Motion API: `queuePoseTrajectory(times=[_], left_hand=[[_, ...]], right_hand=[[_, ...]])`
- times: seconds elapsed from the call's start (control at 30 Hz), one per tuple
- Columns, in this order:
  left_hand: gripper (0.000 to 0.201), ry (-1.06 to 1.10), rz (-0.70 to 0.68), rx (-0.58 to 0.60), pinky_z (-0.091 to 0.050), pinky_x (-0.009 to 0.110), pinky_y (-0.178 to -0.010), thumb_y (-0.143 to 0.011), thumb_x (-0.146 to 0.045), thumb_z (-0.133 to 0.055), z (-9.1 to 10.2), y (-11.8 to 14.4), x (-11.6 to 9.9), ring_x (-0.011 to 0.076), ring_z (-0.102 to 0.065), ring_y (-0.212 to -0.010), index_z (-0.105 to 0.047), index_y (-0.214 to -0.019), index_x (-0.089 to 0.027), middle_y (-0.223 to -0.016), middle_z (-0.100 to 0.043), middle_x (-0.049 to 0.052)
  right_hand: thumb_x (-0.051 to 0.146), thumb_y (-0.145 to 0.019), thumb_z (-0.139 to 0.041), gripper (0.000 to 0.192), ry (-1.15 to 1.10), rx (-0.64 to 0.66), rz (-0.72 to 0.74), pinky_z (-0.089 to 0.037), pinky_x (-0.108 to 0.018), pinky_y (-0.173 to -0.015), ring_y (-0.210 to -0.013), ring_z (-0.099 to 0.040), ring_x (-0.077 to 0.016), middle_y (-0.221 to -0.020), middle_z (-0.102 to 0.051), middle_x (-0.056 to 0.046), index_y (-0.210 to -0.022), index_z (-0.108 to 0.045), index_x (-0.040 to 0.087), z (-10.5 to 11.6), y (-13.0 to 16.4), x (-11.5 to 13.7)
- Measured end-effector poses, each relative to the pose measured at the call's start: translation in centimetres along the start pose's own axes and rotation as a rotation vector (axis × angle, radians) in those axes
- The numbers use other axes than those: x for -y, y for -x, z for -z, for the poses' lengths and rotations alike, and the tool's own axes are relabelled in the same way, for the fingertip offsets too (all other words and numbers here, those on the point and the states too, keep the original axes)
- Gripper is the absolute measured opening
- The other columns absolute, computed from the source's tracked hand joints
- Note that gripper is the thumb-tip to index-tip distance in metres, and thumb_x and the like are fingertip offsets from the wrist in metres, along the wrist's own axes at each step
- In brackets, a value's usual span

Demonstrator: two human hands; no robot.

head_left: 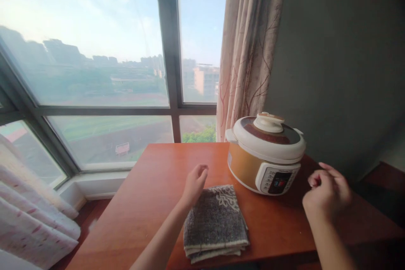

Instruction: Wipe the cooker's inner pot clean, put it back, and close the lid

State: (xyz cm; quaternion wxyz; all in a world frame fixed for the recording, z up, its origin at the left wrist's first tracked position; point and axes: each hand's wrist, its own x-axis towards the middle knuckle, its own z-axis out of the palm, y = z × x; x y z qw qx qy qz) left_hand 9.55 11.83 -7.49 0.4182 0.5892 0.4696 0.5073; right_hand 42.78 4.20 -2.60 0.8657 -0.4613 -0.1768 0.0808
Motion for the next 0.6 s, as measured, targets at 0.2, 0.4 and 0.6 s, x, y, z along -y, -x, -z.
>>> queuePoseTrajectory(times=[0.2, 0.4, 0.6], left_hand=[[0.024, -0.406, -0.256, 0.204, -0.042, 0.047, -0.105, -0.088, -0.024, -0.053, 2.2, 6.3, 1.1, 0.0268, -0.065, -0.107, -0.068, -0.106, -0.027, -0.111, -0.073, 0.008], [0.034, -0.540, -0.363, 0.323, -0.030, 0.052, -0.116, -0.087, -0.018, -0.052, 3.2, 7.1, 1.8, 0.0260, -0.056, -0.125, -0.066, -0.116, -0.028, -0.126, -0.068, 0.007], [0.031, -0.507, -0.321, 0.295, -0.031, 0.053, -0.115, -0.087, -0.019, -0.053, 3.4, 6.7, 2.5, 0.0279, -0.056, -0.126, -0.069, -0.112, -0.028, -0.125, -0.069, 0.007]], right_hand=[[0.029, -0.087, -0.055, 0.017, 0.330, 0.845, 0.280, -0.050, -0.034, -0.061, -0.064, -0.059, -0.0199, -0.070, -0.062, -0.002, -0.092, -0.071, 0.031, -0.7, 13.4, -2.1], [0.024, -0.085, -0.056, 0.037, 0.612, 1.406, 0.331, -0.035, -0.055, -0.112, -0.124, -0.055, -0.0304, -0.128, -0.066, -0.005, -0.119, -0.069, 0.031, -1.8, 17.2, -6.6], [0.026, -0.087, -0.056, 0.037, 0.604, 1.402, 0.249, -0.032, -0.054, -0.115, -0.133, -0.050, -0.0272, -0.136, -0.062, -0.004, -0.122, -0.067, 0.030, -1.0, 16.8, -8.4]])
